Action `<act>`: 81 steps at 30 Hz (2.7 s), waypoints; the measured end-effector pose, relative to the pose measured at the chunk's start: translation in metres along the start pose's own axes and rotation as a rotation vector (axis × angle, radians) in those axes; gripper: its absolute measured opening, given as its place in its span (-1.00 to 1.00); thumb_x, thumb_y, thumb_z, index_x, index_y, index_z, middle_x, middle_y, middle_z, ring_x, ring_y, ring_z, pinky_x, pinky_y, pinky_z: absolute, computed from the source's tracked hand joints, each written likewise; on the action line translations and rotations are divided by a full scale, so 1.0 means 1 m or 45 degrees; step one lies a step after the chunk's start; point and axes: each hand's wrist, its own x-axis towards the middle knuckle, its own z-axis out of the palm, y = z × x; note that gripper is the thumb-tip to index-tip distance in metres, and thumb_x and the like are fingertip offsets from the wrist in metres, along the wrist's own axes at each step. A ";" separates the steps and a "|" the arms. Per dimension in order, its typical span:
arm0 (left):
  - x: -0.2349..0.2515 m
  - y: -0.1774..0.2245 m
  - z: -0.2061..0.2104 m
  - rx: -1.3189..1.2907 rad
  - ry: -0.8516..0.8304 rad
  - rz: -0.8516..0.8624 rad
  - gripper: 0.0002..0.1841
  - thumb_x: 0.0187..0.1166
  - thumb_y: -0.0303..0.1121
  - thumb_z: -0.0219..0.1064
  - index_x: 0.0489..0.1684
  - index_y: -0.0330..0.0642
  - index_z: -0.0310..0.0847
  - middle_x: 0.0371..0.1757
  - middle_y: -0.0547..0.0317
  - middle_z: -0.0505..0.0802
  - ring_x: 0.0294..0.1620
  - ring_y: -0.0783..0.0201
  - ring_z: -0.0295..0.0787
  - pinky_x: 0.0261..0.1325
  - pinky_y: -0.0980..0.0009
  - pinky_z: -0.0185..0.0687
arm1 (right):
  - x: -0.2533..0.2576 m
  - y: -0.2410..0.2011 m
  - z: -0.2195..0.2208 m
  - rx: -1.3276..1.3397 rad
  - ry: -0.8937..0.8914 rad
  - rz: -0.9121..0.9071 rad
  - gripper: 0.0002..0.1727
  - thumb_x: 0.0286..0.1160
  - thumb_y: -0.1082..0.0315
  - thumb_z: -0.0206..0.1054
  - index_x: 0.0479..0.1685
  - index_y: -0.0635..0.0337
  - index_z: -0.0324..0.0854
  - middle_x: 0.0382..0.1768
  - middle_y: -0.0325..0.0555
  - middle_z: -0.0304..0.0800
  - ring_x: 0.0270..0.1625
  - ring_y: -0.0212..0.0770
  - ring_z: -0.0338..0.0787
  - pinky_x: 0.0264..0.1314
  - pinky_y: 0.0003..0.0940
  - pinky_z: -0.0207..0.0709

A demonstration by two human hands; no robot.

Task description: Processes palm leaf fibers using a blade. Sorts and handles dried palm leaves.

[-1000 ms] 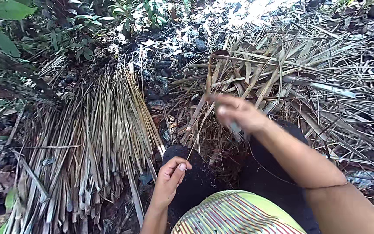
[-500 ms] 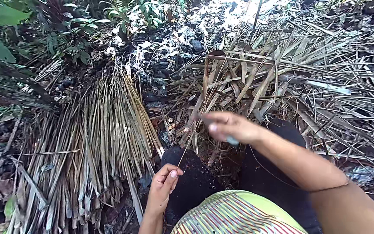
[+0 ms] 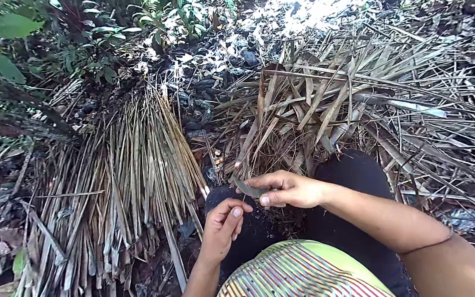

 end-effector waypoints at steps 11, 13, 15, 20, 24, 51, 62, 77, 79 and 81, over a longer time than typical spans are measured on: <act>-0.016 0.011 -0.014 -0.305 -0.126 -0.199 -0.78 0.73 -0.11 0.25 -0.12 0.07 0.79 -0.66 0.68 0.56 -0.66 0.81 0.38 -0.52 0.85 0.31 | 0.006 -0.023 -0.037 -0.020 0.148 -0.235 -0.62 0.62 0.31 0.24 0.36 0.19 0.61 0.10 -0.37 0.78 -0.44 -0.75 0.49 -0.48 -0.80 0.34; -0.015 0.013 -0.015 -0.336 -0.127 -0.213 -0.78 0.72 -0.11 0.26 -0.13 0.06 0.79 -0.67 0.67 0.56 -0.67 0.80 0.39 -0.53 0.84 0.32 | 0.009 -0.023 -0.038 -0.025 0.146 -0.255 -0.61 0.60 0.30 0.24 0.36 0.22 0.61 0.18 -0.30 0.77 -0.42 -0.76 0.48 -0.48 -0.80 0.32; -0.015 0.014 -0.016 -0.367 -0.132 -0.225 -0.79 0.72 -0.12 0.27 -0.13 0.06 0.79 -0.67 0.67 0.56 -0.67 0.79 0.40 -0.54 0.83 0.33 | 0.010 -0.023 -0.038 -0.035 0.145 -0.257 -0.59 0.60 0.28 0.25 0.37 0.24 0.60 0.22 -0.28 0.77 -0.41 -0.76 0.48 -0.47 -0.80 0.32; -0.013 0.013 -0.016 -0.389 -0.136 -0.231 -0.79 0.71 -0.12 0.27 -0.13 0.05 0.80 -0.67 0.67 0.55 -0.68 0.78 0.39 -0.53 0.82 0.33 | 0.012 -0.023 -0.039 -0.047 0.155 -0.287 -0.61 0.61 0.24 0.28 0.30 0.24 0.63 0.27 -0.28 0.75 -0.39 -0.75 0.50 -0.47 -0.79 0.34; -0.015 0.011 -0.015 -0.361 -0.110 -0.248 -0.80 0.72 -0.12 0.27 -0.13 0.07 0.80 -0.68 0.67 0.54 -0.68 0.78 0.38 -0.54 0.82 0.32 | 0.012 -0.031 -0.047 -0.030 0.282 -0.403 -0.58 0.67 0.34 0.18 0.48 0.19 0.51 -0.08 -0.48 0.77 -0.50 -0.77 0.41 -0.52 -0.80 0.29; -0.036 0.021 -0.055 -0.228 -0.063 -0.343 -0.80 0.69 -0.10 0.30 -0.18 0.09 0.81 -0.70 0.64 0.55 -0.71 0.78 0.38 -0.60 0.82 0.32 | -0.020 -0.104 -0.172 -0.198 0.834 -0.626 -0.68 0.78 0.30 -0.04 0.40 -0.11 0.38 -0.67 -0.64 0.42 -0.64 -0.57 0.48 -0.44 -0.60 0.51; -0.037 0.023 -0.066 -0.227 0.078 -0.320 -0.82 0.66 -0.11 0.33 -0.20 0.11 0.83 -0.74 0.65 0.51 -0.75 0.74 0.35 -0.60 0.77 0.32 | -0.100 -0.148 -0.245 0.088 1.284 -0.853 -0.42 0.94 0.13 -0.35 -0.56 -0.11 0.42 -0.75 -0.45 0.48 -0.66 -0.47 0.55 -0.39 -0.48 0.65; -0.014 0.020 -0.055 -0.288 0.025 -0.307 -0.81 0.67 -0.11 0.32 -0.19 0.10 0.83 -0.75 0.65 0.51 -0.75 0.75 0.36 -0.60 0.78 0.33 | -0.042 -0.080 -0.079 -0.666 0.444 -0.089 -0.52 0.61 0.34 0.22 0.48 0.33 0.55 -0.37 -0.33 0.76 -0.53 -0.67 0.51 -0.49 -0.71 0.43; -0.013 0.018 -0.054 -0.312 -0.008 -0.321 -0.81 0.67 -0.12 0.32 -0.21 0.08 0.83 -0.75 0.64 0.50 -0.75 0.73 0.36 -0.60 0.77 0.33 | -0.012 -0.053 -0.046 -0.393 0.206 0.011 -0.38 0.65 0.29 0.26 0.71 0.20 0.34 -0.36 -0.25 0.77 -0.52 -0.62 0.52 -0.47 -0.67 0.43; -0.013 0.017 -0.054 -0.329 -0.048 -0.339 -0.81 0.67 -0.13 0.33 -0.22 0.07 0.82 -0.74 0.64 0.49 -0.75 0.73 0.36 -0.59 0.77 0.34 | 0.013 -0.035 -0.028 -0.154 0.025 0.137 -0.34 0.72 0.33 0.17 0.83 0.09 0.17 -0.38 -0.25 0.68 -0.53 -0.60 0.44 -0.48 -0.67 0.31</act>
